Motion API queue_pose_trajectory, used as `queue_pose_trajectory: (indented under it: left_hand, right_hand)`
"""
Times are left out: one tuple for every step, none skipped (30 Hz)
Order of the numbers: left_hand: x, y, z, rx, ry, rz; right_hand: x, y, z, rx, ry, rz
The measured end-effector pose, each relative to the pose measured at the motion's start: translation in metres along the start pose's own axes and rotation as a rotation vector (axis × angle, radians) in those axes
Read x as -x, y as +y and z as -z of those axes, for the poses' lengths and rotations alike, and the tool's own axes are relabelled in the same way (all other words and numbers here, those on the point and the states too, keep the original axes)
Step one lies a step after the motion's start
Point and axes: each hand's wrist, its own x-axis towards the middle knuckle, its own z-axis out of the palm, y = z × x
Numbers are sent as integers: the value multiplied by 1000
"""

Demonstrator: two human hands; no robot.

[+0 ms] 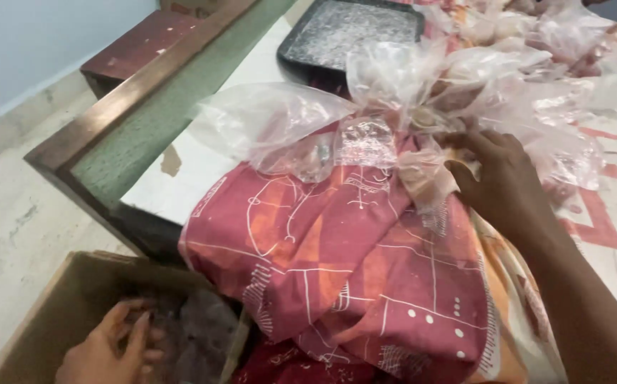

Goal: The recorder is sealing small plastic bags containing small pink objects (likely candles) and placing them into a cardboard box on the floor.

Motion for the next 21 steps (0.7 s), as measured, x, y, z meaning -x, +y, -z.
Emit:
queue_pose_trajectory:
  left_hand:
    - [11,24,0,-8,-5,-13]
    - [23,49,-1,86,16,-319]
    - [34,73,-2,184,39,-624]
    - [48,96,-7,180,32,-633]
    - [62,119,-12,242,-44,-800]
    - [77,141,-18,305,-121,-962]
    - [85,163,-28,304,-126,-968]
    - [94,185,-37,248,-169,-1107]
    - [103,207,-46,191,-211,-1246]
    - [100,225,-60,187,-214,-1246]
    - [96,242,-74,167,-167,-1340]
    - [93,259,-87,148,-117,-1434]
    - [78,276,-111,147,-118,-1434]
    - [63,293,-134,61,-85,-1342]
    - [48,311,-157,-23,-51,-1248]
    - [38,326,-172,-23,-51,-1249]
    - [26,340,-188,-83,-54,-1212]
    - [15,356,-204,-143,-57,-1175]
    - [10,361,-207,-143,-57,-1178]
    - [6,366,-211,-91,-126,-1173]
    - [2,372,-216,-39,-195,-1167]
  right_hand:
    - [-1,11,-2,5,8,-13]
    - [-3,22,-5,-56,-44,-132]
    - [-5,33,-7,-120,-94,-250]
    - [-4,42,-13,-116,-88,-260]
    - [-2,50,-20,-159,-190,-314]
    - [-1,58,-27,-204,-294,-364]
    - [2,56,-28,-202,-289,-370]
    - [3,53,-30,-256,-246,-360]
    - [5,50,-32,-309,-202,-350]
    - [5,50,-30,-311,-202,-354]
    - [5,49,-29,-379,-171,-314]
    - [4,48,-27,-446,-138,-272]
    - [6,50,-31,-447,-138,-273]
    - [7,53,-35,-543,-203,-337]
    - [8,55,-39,-639,-268,-402]
    - [10,61,-41,-639,-267,-402]
    - [11,68,-44,-706,-278,-352]
    - [13,74,-47,-772,-286,-300]
    - [9,70,-41,-771,-284,-300]
    - [7,66,-35,-864,-269,-312]
    - [4,62,-29,-957,-253,-323]
